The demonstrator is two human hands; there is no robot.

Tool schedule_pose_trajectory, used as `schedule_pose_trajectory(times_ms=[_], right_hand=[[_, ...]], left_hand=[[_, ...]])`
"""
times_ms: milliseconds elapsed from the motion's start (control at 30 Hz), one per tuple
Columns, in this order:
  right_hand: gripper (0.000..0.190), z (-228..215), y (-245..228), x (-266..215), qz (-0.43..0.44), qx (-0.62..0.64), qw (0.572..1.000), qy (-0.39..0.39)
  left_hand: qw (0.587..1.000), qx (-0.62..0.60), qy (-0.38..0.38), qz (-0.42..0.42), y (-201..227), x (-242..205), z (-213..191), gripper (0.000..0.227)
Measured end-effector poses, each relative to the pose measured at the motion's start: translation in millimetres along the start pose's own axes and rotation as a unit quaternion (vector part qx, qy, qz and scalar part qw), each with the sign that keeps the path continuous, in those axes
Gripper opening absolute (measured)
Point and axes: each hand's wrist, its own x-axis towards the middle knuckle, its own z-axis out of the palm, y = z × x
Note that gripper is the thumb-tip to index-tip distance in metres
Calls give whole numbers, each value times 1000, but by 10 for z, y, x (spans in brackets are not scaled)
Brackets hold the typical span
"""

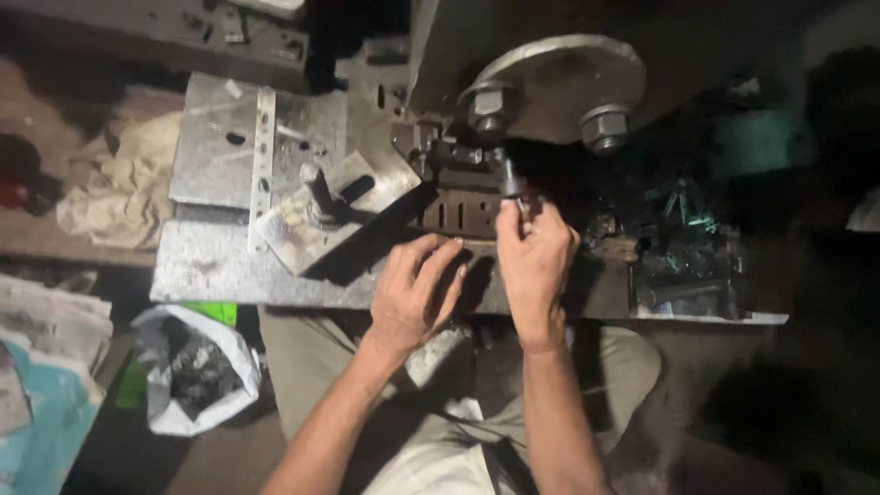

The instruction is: The person operates a manual press machine to process small metal pieces. They repeatedly pick up a piece, place it under the press, pull the lever to activate the press, and then remove the processed piece. The processed pieces are placed into a white bag on the floor.

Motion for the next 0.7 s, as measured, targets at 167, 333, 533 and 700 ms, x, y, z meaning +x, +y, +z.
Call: schedule_pose_trajectory(times_ms=[167, 333, 533, 700], right_hand=[[9, -172, 156, -149, 158, 308, 935, -76], [9, -154, 357, -90, 159, 376, 909, -82], [7, 35, 192, 52, 40, 227, 973, 26], [8, 203, 168, 176, -123, -26, 989, 78]], left_hand=[[998, -58, 4, -38, -12, 6, -33, 42], [992, -69, -15, -107, 97, 172, -79, 43], [999, 45, 1, 13, 45, 460, -153, 45], [990, 133, 14, 38, -40, 516, -116, 40]])
